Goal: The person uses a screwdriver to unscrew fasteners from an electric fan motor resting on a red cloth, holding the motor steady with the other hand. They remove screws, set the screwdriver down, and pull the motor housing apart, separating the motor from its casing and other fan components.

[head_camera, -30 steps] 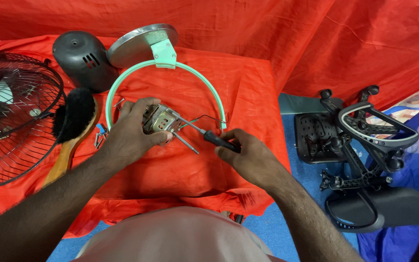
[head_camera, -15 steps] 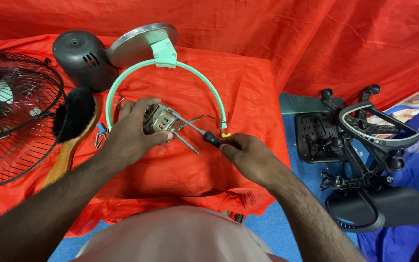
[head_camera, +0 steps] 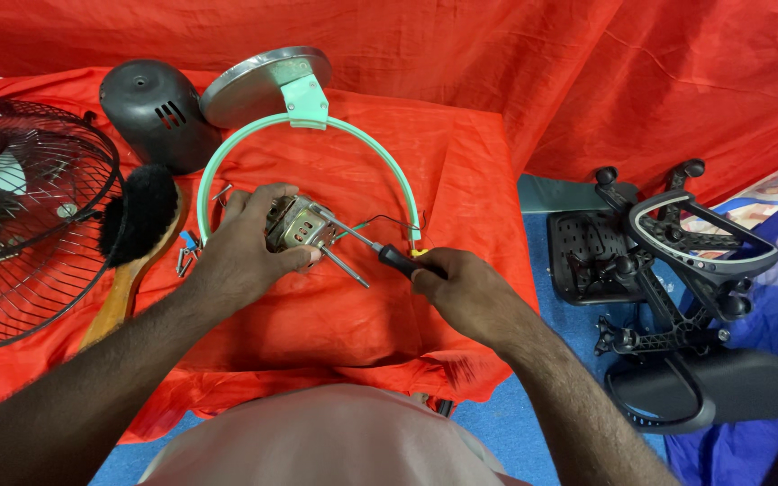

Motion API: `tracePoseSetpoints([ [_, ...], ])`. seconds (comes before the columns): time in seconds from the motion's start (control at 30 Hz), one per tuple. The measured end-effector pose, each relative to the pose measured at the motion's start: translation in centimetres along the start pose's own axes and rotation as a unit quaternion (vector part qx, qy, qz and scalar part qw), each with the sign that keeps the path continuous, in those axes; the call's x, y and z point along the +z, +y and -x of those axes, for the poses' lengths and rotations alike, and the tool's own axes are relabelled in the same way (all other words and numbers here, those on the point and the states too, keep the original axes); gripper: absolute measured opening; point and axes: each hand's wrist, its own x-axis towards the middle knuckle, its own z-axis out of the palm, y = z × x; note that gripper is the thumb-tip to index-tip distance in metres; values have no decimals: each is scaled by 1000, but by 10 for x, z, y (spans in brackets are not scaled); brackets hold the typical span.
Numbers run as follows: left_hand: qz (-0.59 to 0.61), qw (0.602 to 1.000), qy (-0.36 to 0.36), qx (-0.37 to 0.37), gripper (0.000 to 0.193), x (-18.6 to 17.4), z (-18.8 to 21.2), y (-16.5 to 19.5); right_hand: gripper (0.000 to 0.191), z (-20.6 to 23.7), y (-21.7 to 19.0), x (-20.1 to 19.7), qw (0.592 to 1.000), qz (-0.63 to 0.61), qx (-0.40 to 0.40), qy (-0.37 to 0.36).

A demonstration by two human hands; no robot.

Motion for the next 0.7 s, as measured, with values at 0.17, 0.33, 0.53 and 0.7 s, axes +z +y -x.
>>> tracePoseSetpoints([
  [0.17,6,1000,-7,-4,88,0,1,-1,40,4,-1,2,998,-62,-4,0],
  [0.33,-4,1000,-5,-3,89,1,1,-1,41,1,1,3,1000,-25,15,-7],
  [0.53,-1,1000,-5,-5,90,0,1,-2,35,4,1,2,999,-42,-5,-8],
  [0.7,-3,1000,-2,0,90,0,2,-1,42,4,0,2,998,-53,-2,19],
])
